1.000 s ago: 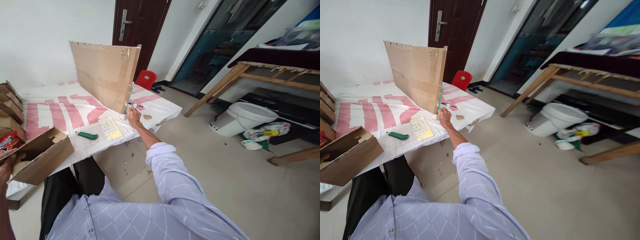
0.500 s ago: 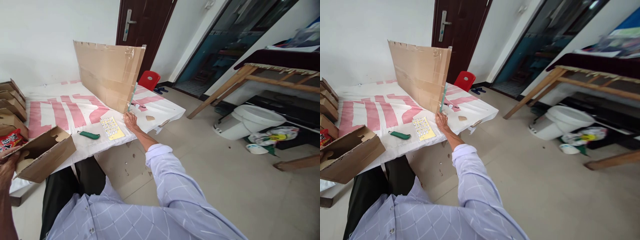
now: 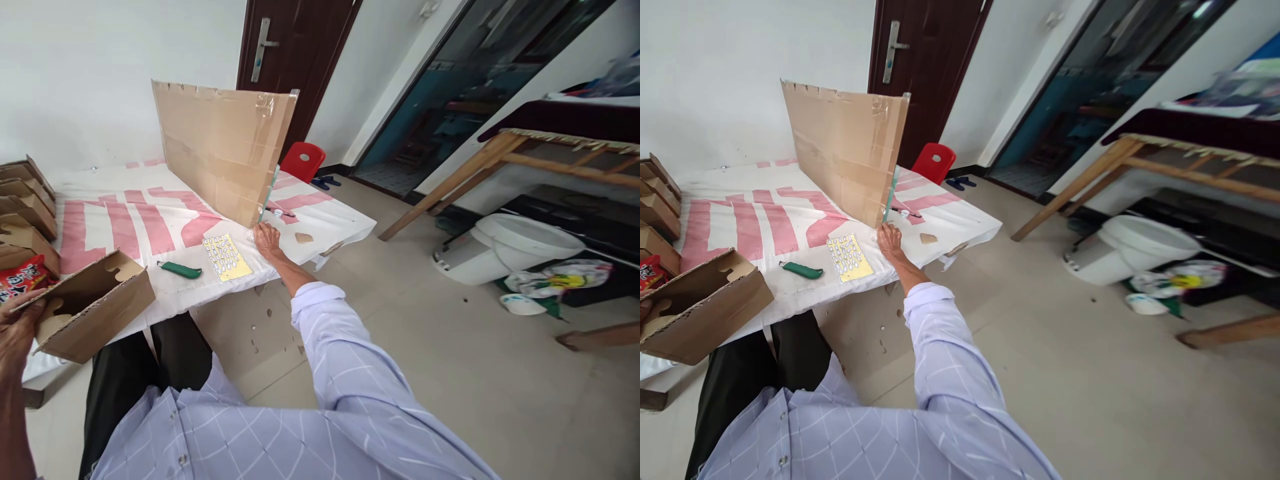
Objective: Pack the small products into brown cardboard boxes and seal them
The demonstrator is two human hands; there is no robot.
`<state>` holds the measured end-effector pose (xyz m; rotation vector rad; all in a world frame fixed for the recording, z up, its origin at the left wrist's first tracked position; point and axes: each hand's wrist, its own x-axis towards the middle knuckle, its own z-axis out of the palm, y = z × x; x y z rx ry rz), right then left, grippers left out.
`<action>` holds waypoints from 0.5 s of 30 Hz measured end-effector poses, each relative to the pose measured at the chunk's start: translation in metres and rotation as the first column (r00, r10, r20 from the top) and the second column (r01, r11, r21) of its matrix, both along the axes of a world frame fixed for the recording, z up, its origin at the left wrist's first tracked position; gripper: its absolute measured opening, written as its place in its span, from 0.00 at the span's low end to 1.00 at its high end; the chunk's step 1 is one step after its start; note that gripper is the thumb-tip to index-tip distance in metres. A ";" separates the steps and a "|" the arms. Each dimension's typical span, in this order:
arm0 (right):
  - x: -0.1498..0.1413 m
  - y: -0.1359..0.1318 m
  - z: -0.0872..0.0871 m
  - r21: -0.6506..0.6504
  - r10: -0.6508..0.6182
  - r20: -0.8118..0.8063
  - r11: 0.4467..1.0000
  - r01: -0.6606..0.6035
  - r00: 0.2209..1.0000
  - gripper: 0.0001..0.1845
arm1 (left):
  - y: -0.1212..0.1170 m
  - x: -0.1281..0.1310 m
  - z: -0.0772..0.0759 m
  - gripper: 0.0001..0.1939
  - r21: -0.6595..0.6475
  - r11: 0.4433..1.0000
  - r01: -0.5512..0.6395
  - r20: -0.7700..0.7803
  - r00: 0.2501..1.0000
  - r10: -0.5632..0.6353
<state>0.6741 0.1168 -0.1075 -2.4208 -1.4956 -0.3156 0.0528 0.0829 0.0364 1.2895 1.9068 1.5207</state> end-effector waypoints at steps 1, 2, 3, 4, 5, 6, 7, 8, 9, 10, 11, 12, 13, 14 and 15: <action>-0.002 0.000 -0.003 -0.006 0.016 -0.002 1.000 -0.016 1.000 0.19 | -0.001 0.002 0.001 0.23 0.003 1.000 -0.005 0.004 1.000 0.005; -0.004 0.001 -0.005 -0.010 0.030 -0.005 1.000 -0.030 1.000 0.20 | -0.002 0.003 0.002 0.22 0.013 1.000 -0.004 0.005 1.000 0.004; -0.005 0.001 -0.007 -0.014 0.041 -0.006 0.999 -0.041 0.999 0.21 | -0.003 0.004 0.002 0.22 0.024 1.000 0.004 0.007 1.000 -0.004; -0.005 0.001 -0.008 -0.017 0.050 -0.008 0.999 -0.050 0.999 0.22 | -0.003 0.004 0.001 0.22 0.035 0.999 0.015 0.010 1.000 -0.016; -0.005 0.001 -0.009 -0.020 0.057 -0.008 0.998 -0.057 0.998 0.23 | -0.002 0.003 0.000 0.22 0.047 0.999 0.028 0.014 0.999 -0.029; -0.005 0.001 -0.010 -0.022 0.062 -0.008 0.998 -0.062 0.998 0.23 | -0.002 0.003 -0.002 0.23 0.055 0.998 0.040 0.020 0.999 -0.041; -0.005 0.001 -0.011 -0.025 0.065 -0.008 0.998 -0.066 0.998 0.24 | -0.001 0.001 -0.004 0.24 0.062 0.997 0.052 0.030 0.998 -0.054; -0.005 0.001 -0.011 -0.027 0.067 -0.008 0.997 -0.068 0.998 0.24 | 0.001 0.000 -0.006 0.25 0.068 0.996 0.062 0.042 0.997 -0.065; -0.005 0.001 -0.012 -0.030 0.068 -0.007 0.997 -0.068 0.998 0.24 | 0.002 -0.001 -0.008 0.25 0.072 0.995 0.070 0.056 0.996 -0.074; -0.004 0.001 -0.012 -0.032 0.068 -0.007 0.997 -0.069 0.998 0.23 | 0.003 -0.002 -0.010 0.26 0.072 0.994 0.078 0.070 0.994 -0.083; -0.004 0.001 -0.012 -0.035 0.069 -0.008 0.997 -0.069 0.998 0.23 | 0.004 -0.003 -0.011 0.26 0.070 0.994 0.087 0.080 0.993 -0.092; -0.004 0.001 -0.013 -0.037 0.069 -0.009 0.997 -0.070 0.998 0.22 | 0.004 -0.003 -0.011 0.27 0.070 0.994 0.088 0.083 0.992 -0.094; -0.004 0.000 -0.013 -0.039 0.070 -0.010 0.997 -0.071 0.997 0.22 | 0.004 -0.003 -0.011 0.27 0.073 0.994 0.085 0.081 0.993 -0.090; -0.003 0.000 -0.014 -0.040 0.072 -0.011 0.997 -0.072 0.997 0.22 | 0.003 -0.003 -0.011 0.27 0.079 0.994 0.081 0.074 0.994 -0.087; -0.003 -0.001 -0.014 -0.041 0.074 -0.012 0.996 -0.075 0.997 0.22 | 0.003 -0.002 -0.011 0.27 0.085 0.993 0.079 0.068 0.994 -0.085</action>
